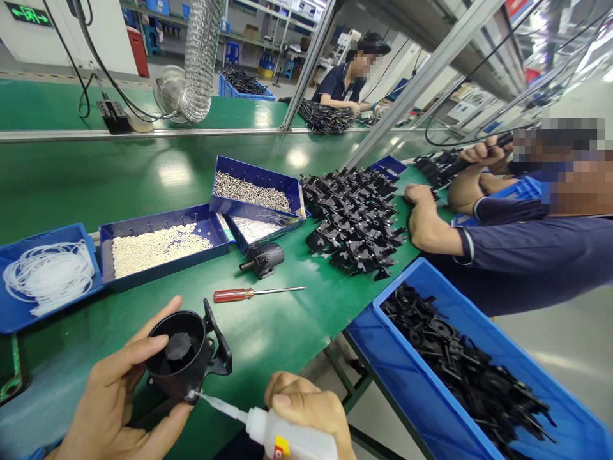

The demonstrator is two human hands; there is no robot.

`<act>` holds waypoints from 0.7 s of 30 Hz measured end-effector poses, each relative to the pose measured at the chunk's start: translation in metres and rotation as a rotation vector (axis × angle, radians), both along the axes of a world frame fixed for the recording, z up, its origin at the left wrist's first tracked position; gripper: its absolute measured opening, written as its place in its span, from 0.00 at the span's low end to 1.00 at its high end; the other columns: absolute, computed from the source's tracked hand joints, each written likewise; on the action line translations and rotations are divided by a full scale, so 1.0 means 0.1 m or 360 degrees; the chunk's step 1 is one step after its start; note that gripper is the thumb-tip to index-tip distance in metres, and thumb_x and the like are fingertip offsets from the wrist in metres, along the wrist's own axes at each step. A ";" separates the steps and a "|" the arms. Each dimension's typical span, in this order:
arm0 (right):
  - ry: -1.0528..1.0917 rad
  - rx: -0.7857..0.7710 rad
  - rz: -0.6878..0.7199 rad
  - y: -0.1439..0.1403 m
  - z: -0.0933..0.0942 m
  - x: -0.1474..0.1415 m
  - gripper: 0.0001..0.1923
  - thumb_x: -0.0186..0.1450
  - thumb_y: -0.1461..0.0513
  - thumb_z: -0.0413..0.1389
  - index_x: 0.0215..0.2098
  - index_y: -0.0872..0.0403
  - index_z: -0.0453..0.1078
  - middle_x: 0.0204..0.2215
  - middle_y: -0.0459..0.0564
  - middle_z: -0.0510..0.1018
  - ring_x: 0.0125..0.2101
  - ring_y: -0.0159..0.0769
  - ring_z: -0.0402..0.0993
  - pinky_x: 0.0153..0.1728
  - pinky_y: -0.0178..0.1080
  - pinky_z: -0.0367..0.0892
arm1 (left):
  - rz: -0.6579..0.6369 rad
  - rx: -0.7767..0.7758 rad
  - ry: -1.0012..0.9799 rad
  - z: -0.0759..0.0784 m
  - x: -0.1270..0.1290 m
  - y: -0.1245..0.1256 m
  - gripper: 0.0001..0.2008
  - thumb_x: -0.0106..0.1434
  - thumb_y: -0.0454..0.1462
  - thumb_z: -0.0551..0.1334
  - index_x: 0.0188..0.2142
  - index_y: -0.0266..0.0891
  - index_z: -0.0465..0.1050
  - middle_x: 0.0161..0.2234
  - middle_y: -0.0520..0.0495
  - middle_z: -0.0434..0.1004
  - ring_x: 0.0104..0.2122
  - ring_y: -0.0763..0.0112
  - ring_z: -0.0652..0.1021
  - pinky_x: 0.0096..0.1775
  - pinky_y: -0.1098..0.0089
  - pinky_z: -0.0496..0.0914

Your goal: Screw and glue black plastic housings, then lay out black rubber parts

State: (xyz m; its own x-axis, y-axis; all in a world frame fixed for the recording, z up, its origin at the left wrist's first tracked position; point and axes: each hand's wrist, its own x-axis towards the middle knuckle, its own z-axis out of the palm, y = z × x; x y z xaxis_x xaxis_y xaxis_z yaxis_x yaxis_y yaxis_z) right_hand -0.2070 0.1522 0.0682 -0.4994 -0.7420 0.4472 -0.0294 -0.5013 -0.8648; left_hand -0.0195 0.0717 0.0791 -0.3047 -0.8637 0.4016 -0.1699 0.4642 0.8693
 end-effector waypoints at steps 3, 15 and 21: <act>0.0003 -0.0019 -0.0008 0.00 0.00 0.00 0.20 0.67 0.43 0.59 0.46 0.46 0.79 0.17 0.38 0.57 0.17 0.28 0.52 0.21 0.35 0.54 | 0.0001 0.0016 -0.0018 -0.01 0.01 0.01 0.40 0.53 0.29 0.73 0.63 0.54 0.65 0.65 0.45 0.70 0.60 0.41 0.74 0.51 0.51 0.82; 0.0018 0.0020 0.0010 0.03 0.02 0.00 0.21 0.68 0.42 0.58 0.47 0.45 0.79 0.17 0.38 0.56 0.17 0.29 0.53 0.21 0.35 0.54 | -0.0002 -0.0052 -0.0037 0.03 -0.02 -0.02 0.47 0.49 0.27 0.75 0.64 0.58 0.63 0.65 0.46 0.70 0.58 0.38 0.75 0.47 0.51 0.84; 0.0014 -0.0021 -0.0013 -0.01 -0.03 -0.01 0.20 0.68 0.43 0.59 0.44 0.46 0.79 0.17 0.38 0.56 0.17 0.28 0.53 0.21 0.35 0.54 | -0.0009 -0.0081 -0.0047 0.03 -0.02 -0.02 0.44 0.52 0.28 0.74 0.64 0.57 0.63 0.65 0.46 0.70 0.58 0.39 0.75 0.47 0.52 0.84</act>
State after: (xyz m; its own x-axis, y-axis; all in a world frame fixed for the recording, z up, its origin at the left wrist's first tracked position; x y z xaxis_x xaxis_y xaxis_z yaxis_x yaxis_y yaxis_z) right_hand -0.2079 0.1517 0.0654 -0.5017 -0.7320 0.4610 -0.0410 -0.5122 -0.8579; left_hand -0.0212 0.0694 0.0825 -0.3219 -0.8407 0.4354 -0.1926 0.5084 0.8393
